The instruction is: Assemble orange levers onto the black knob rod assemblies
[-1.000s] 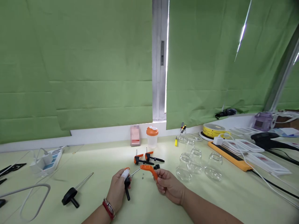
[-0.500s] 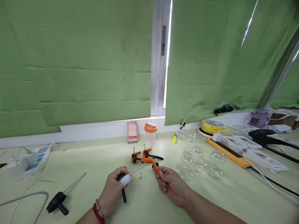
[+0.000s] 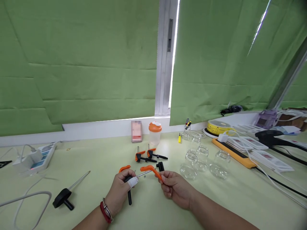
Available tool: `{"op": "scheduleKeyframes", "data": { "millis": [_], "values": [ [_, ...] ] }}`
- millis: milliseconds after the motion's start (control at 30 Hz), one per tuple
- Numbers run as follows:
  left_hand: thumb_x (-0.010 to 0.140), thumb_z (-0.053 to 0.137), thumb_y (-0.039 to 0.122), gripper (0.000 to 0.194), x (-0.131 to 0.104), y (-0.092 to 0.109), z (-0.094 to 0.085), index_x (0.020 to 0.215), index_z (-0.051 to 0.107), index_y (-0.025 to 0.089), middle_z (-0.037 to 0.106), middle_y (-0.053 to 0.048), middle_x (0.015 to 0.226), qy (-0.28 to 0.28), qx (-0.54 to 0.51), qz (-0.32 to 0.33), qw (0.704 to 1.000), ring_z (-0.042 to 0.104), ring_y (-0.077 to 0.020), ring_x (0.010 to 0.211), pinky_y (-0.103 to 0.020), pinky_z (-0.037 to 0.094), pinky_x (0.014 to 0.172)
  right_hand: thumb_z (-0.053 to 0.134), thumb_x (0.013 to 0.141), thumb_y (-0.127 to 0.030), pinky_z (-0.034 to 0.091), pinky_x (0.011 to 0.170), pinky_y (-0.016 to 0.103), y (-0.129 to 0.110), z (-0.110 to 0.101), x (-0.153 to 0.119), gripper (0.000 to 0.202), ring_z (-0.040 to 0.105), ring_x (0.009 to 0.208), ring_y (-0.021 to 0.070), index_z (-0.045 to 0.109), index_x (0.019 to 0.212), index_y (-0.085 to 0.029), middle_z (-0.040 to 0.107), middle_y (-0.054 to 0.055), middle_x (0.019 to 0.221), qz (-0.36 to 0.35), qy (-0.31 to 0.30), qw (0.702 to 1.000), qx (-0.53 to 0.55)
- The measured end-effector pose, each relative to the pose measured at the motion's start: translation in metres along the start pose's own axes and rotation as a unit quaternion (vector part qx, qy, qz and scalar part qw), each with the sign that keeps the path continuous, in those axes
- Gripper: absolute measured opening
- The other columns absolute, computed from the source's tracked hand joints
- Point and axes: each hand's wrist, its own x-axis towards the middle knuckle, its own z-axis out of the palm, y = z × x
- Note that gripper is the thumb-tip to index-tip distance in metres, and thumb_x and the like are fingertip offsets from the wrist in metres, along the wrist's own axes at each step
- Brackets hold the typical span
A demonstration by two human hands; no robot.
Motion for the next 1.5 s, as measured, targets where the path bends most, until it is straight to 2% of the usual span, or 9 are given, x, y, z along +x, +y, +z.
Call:
{"op": "scheduleKeyframes", "data": {
  "millis": [200, 400, 667, 767, 1000, 1133, 1233, 1367, 1500],
  "values": [
    [0.066, 0.068, 0.027, 0.015, -0.005, 0.002, 0.002, 0.072, 0.056, 0.019, 0.050, 0.003, 0.068, -0.023, 0.030, 0.034, 0.999, 0.045, -0.0134, 0.064, -0.023, 0.037, 0.059, 0.074, 0.067, -0.025, 0.017, 0.045, 0.022, 0.000, 0.006, -0.004, 0.026, 0.035, 0.045, 0.0024, 0.063, 0.088, -0.014, 0.049, -0.003, 0.069, 0.039, -0.035, 0.998, -0.037],
    [0.066, 0.069, 0.023, 0.039, -0.011, 0.001, 0.007, 0.104, 0.057, 0.021, 0.059, -0.004, 0.096, -0.049, 0.037, 0.034, 0.998, 0.056, -0.0194, 0.088, -0.030, 0.046, 0.080, 0.073, 0.070, -0.029, 0.018, 0.044, 0.022, 0.002, 0.005, -0.006, 0.025, 0.034, 0.044, 0.0033, 0.064, 0.087, -0.014, 0.046, -0.004, 0.062, 0.051, -0.058, 0.995, -0.057],
    [0.067, 0.069, 0.024, 0.027, -0.010, -0.002, 0.007, 0.093, 0.060, 0.021, 0.059, 0.000, 0.082, -0.087, 0.085, 0.061, 0.991, 0.054, -0.0159, 0.075, -0.027, 0.046, 0.070, 0.073, 0.070, -0.029, 0.023, 0.045, 0.022, 0.006, 0.006, -0.003, 0.029, 0.033, 0.045, 0.0034, 0.066, 0.092, -0.012, 0.046, -0.004, 0.062, 0.063, -0.081, 0.993, -0.052],
    [0.064, 0.070, 0.022, 0.032, -0.013, 0.003, 0.010, 0.095, 0.059, 0.021, 0.060, -0.002, 0.089, -0.088, 0.086, 0.073, 0.990, 0.055, -0.0175, 0.080, -0.029, 0.047, 0.075, 0.070, 0.072, -0.027, 0.025, 0.045, 0.022, 0.010, 0.007, -0.003, 0.025, 0.034, 0.045, 0.0037, 0.066, 0.091, -0.011, 0.046, -0.004, 0.062, 0.071, -0.098, 0.991, -0.057],
    [0.050, 0.080, 0.020, 0.063, -0.015, 0.010, 0.018, 0.106, 0.051, 0.022, 0.057, -0.006, 0.100, -0.062, 0.027, 0.043, 0.997, 0.057, -0.0224, 0.094, -0.034, 0.047, 0.085, 0.070, 0.073, -0.027, 0.026, 0.045, 0.022, 0.012, 0.005, -0.001, 0.021, 0.034, 0.045, 0.0044, 0.065, 0.087, -0.012, 0.044, -0.005, 0.057, 0.057, -0.104, 0.991, -0.059],
    [0.050, 0.083, 0.024, 0.045, -0.011, 0.007, 0.016, 0.088, 0.059, 0.019, 0.054, -0.009, 0.111, -0.082, 0.052, 0.053, 0.994, 0.055, -0.0260, 0.102, -0.036, 0.044, 0.090, 0.073, 0.073, -0.034, 0.026, 0.044, 0.022, 0.010, 0.006, -0.001, 0.025, 0.033, 0.044, 0.0039, 0.062, 0.084, -0.013, 0.047, -0.004, 0.059, 0.033, -0.089, 0.994, -0.045],
    [0.056, 0.081, 0.025, 0.034, -0.010, 0.003, 0.013, 0.081, 0.058, 0.019, 0.055, -0.006, 0.108, -0.085, 0.047, 0.063, 0.993, 0.056, -0.0219, 0.095, -0.034, 0.045, 0.085, 0.076, 0.069, -0.035, 0.025, 0.044, 0.022, 0.009, 0.008, -0.001, 0.031, 0.032, 0.044, 0.0037, 0.063, 0.086, -0.013, 0.045, -0.005, 0.057, 0.032, -0.090, 0.994, -0.046],
    [0.062, 0.077, 0.025, 0.032, -0.012, 0.001, 0.014, 0.082, 0.052, 0.020, 0.061, -0.001, 0.084, -0.123, -0.031, -0.006, 0.992, 0.057, -0.0153, 0.075, -0.029, 0.047, 0.072, 0.077, 0.068, -0.035, 0.026, 0.044, 0.022, 0.008, 0.010, -0.002, 0.033, 0.032, 0.043, 0.0038, 0.063, 0.088, -0.013, 0.045, -0.006, 0.056, 0.034, -0.080, 0.995, -0.049],
    [0.064, 0.073, 0.024, 0.031, -0.016, 0.007, 0.017, 0.078, 0.046, 0.020, 0.057, 0.005, 0.069, -0.147, -0.094, -0.049, 0.983, 0.049, -0.0093, 0.054, -0.024, 0.043, 0.054, 0.075, 0.071, -0.035, 0.026, 0.044, 0.022, 0.008, 0.009, -0.002, 0.030, 0.033, 0.044, 0.0042, 0.063, 0.087, -0.013, 0.044, -0.005, 0.057, 0.031, -0.090, 0.994, -0.057]
  ]
}}
